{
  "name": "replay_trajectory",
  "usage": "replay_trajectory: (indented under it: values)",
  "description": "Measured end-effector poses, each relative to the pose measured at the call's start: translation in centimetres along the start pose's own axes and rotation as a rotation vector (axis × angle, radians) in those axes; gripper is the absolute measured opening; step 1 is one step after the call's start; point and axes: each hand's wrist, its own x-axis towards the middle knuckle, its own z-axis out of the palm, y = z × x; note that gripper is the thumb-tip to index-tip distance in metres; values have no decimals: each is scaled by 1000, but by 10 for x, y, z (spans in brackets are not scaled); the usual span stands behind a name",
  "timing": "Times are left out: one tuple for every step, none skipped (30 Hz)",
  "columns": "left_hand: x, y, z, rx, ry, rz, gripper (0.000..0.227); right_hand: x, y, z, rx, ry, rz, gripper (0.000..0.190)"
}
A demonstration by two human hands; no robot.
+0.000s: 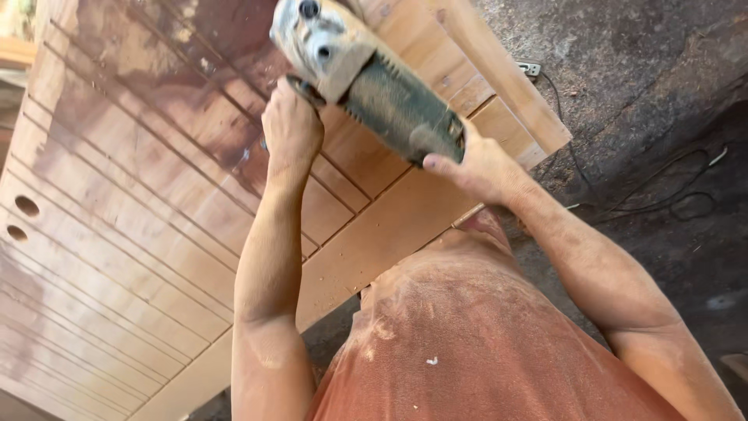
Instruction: The person uses an angle grinder with a sanding disc to smooth the surface of a large wooden panel. They move the tool back and forth across the wood, generating sawdust, while standing barefoot in a workshop.
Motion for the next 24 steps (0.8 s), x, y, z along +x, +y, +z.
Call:
replay_trajectory:
  values:
    - [17,5,4,0,9,0,21,4,1,-8,-15,21,47,103]
    - [39,14,9,26,-16,-15,11,7,2,-15,-30,43,94,103]
    - [53,26,14,49,-42,-38,8,7,5,-20,-50,59,142,103]
    - [57,40,21,112,24,25,8,3,10,-25,-15,73,218,99]
    - [59,54,25,179,98,71,8,0,14,-31,10,76,282,95]
    - [61,68,31,180,133,93,6,-5,18,-35,33,80,346,92]
    - [57,78,36,183,167,100,5,-12,25,-39,-1,130,194,90]
    - [46,86,40,193,193,100,7,-17,31,-38,-31,176,39,88]
    - [40,89,42,201,228,116,9,-18,35,-32,-21,157,84,90]
    - [33,85,41,144,184,88,8,-20,40,-27,-12,139,130,92]
    - [18,79,40,86,129,62,7,-22,45,-20,2,118,185,95]
    - [3,72,39,27,76,36,7,-21,48,-14,-30,86,158,96]
    - [-8,62,35,-5,47,-14,15,-19,50,-5,-53,67,136,97]
    - [-16,49,29,-37,18,-65,23,-14,49,1,-76,47,115,99]
    - [-24,36,23,19,-21,-91,27,-10,46,6,-84,14,118,100]
    - [-27,25,18,75,-59,-115,31,-4,40,9,-92,-19,121,101]
    - [-23,13,12,91,-39,-99,29,5,31,9,-103,-55,112,102]
    - [-16,3,6,106,-18,-82,29,12,20,6,-95,-49,94,99]
    - [0,-4,1,122,22,-65,29,24,6,0,-94,-34,60,95]
    - [19,-10,-3,99,75,-36,37,34,-10,-7,-92,-20,26,92]
    - [37,-10,-3,71,112,-6,46,38,-23,-15,-91,15,27,90]
    - [60,-8,-1,77,116,-15,36,43,-35,-24,-89,49,29,87]
    - [83,-9,0,83,127,-28,26,51,-47,-33,-93,85,23,85]
    - [105,-8,2,50,159,-17,33,57,-57,-43,-85,119,20,80]
